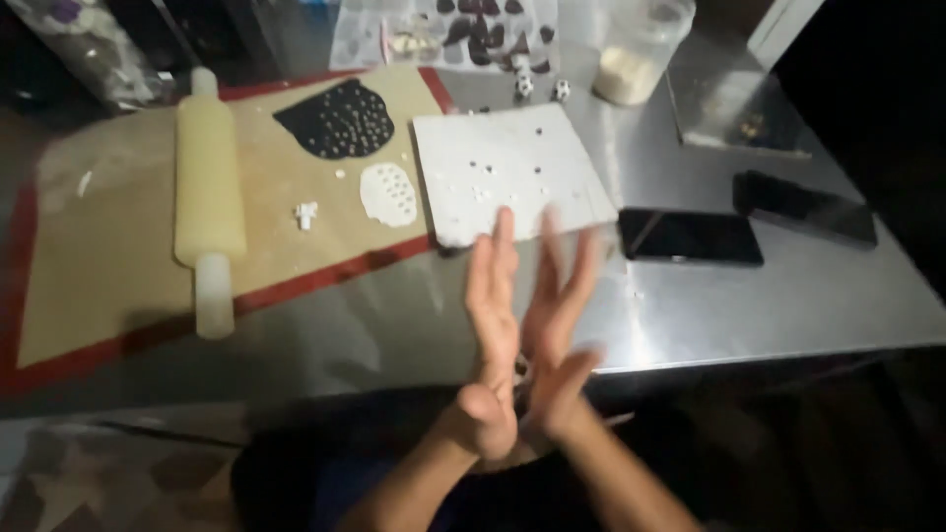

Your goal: Making miniature edible soccer balls by applying black fondant shapes to white dough balls.

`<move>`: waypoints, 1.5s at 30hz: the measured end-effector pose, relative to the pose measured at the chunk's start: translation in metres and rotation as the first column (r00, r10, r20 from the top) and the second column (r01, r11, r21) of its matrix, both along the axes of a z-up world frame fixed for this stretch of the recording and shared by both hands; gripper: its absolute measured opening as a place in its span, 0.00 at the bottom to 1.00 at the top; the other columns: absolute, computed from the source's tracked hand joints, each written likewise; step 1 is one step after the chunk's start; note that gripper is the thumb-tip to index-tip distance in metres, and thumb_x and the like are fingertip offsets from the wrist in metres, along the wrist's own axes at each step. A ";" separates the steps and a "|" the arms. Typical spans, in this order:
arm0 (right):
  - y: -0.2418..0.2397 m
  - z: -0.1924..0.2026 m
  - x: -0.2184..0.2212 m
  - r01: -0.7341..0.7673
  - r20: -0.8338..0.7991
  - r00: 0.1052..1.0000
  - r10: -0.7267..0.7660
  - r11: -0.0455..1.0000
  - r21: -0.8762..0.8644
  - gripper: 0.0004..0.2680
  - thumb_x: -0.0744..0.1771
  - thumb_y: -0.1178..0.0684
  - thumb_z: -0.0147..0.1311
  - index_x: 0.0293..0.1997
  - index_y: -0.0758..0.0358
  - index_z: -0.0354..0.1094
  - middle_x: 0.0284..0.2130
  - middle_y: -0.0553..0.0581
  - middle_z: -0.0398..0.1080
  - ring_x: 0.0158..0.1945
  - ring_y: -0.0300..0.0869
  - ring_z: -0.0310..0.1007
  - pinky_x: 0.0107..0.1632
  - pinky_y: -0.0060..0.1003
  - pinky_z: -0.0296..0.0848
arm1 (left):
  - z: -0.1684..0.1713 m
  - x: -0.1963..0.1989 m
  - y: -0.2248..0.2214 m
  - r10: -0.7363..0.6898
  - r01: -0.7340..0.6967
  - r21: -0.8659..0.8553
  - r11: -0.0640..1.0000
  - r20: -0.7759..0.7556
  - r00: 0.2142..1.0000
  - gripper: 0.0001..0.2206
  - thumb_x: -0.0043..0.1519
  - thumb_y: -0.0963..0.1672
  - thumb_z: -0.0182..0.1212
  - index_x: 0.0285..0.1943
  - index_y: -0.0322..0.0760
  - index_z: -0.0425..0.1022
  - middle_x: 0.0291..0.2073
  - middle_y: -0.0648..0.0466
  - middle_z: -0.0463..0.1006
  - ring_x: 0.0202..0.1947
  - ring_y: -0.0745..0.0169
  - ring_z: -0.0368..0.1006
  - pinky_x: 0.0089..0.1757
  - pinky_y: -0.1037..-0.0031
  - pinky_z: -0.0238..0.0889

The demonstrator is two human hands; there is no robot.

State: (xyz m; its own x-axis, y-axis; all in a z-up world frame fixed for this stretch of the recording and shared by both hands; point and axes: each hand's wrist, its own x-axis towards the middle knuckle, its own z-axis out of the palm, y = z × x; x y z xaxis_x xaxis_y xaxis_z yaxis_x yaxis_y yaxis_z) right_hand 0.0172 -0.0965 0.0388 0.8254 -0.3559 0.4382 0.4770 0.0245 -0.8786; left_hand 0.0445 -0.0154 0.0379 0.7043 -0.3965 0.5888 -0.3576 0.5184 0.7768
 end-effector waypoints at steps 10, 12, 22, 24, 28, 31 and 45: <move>-0.004 -0.014 0.005 -0.082 0.091 0.992 0.085 0.996 -0.037 0.41 0.64 0.13 0.23 0.79 0.47 0.14 0.81 0.72 0.25 0.86 0.62 0.23 0.82 0.62 0.25 | 0.010 0.014 0.001 -0.006 0.006 0.012 1.000 0.026 1.000 0.55 0.63 0.72 0.22 0.84 0.29 0.22 0.84 0.35 0.25 0.86 0.39 0.22 0.78 0.50 0.19; -0.008 0.002 0.014 -0.147 0.114 0.982 0.148 0.989 -0.022 0.41 0.65 0.13 0.22 0.81 0.47 0.15 0.82 0.73 0.27 0.87 0.62 0.24 0.83 0.62 0.26 | 0.005 0.017 -0.005 0.040 -0.045 0.070 0.997 0.069 0.997 0.55 0.62 0.72 0.22 0.83 0.28 0.21 0.85 0.35 0.22 0.87 0.37 0.21 0.80 0.47 0.21; -0.017 0.012 0.018 -0.137 0.141 0.983 0.116 0.980 0.148 0.41 0.64 0.13 0.25 0.82 0.44 0.17 0.83 0.68 0.28 0.87 0.56 0.23 0.83 0.59 0.20 | -0.008 0.013 -0.012 0.014 -0.018 0.084 0.996 0.050 0.999 0.54 0.62 0.71 0.22 0.83 0.30 0.22 0.85 0.35 0.25 0.86 0.37 0.22 0.79 0.46 0.22; -0.017 0.016 0.012 -0.093 0.114 0.991 0.068 0.968 0.232 0.40 0.64 0.14 0.25 0.82 0.43 0.19 0.83 0.66 0.29 0.88 0.56 0.24 0.83 0.58 0.20 | -0.006 -0.004 -0.010 -0.009 0.009 0.078 0.997 -0.007 1.000 0.53 0.63 0.71 0.22 0.85 0.32 0.25 0.86 0.36 0.29 0.87 0.36 0.25 0.80 0.46 0.21; -0.019 0.017 0.016 -0.178 0.129 0.982 0.140 0.918 0.354 0.39 0.65 0.15 0.25 0.82 0.41 0.20 0.84 0.62 0.29 0.87 0.54 0.24 0.83 0.59 0.23 | 0.013 -0.001 -0.014 -0.093 0.084 -0.099 0.992 -0.101 0.990 0.51 0.64 0.71 0.22 0.85 0.39 0.20 0.84 0.38 0.26 0.86 0.39 0.24 0.79 0.49 0.18; -0.016 0.021 0.012 -0.167 0.125 0.984 0.129 0.909 0.382 0.38 0.65 0.15 0.25 0.82 0.40 0.21 0.83 0.61 0.30 0.87 0.53 0.25 0.83 0.59 0.24 | 0.012 -0.003 -0.016 -0.101 0.086 -0.121 0.989 -0.120 0.988 0.50 0.64 0.71 0.23 0.85 0.40 0.21 0.84 0.38 0.26 0.86 0.39 0.24 0.78 0.48 0.18; -0.008 0.007 -0.008 -0.106 0.047 0.994 0.102 0.989 0.101 0.39 0.65 0.14 0.19 0.82 0.42 0.16 0.85 0.64 0.26 0.90 0.57 0.22 0.86 0.59 0.21 | 0.023 0.001 -0.019 -0.056 0.040 -0.092 0.995 -0.178 0.982 0.49 0.66 0.70 0.22 0.85 0.39 0.23 0.87 0.36 0.30 0.89 0.35 0.29 0.80 0.42 0.27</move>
State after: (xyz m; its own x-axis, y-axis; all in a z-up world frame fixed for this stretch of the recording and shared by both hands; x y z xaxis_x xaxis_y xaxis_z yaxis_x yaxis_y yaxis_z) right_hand 0.0087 -0.1042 0.0462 0.8422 -0.3143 0.4381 0.5031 0.1656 -0.8482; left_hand 0.0456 -0.0345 0.0605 0.7835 -0.3846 0.4881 -0.1894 0.6003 0.7770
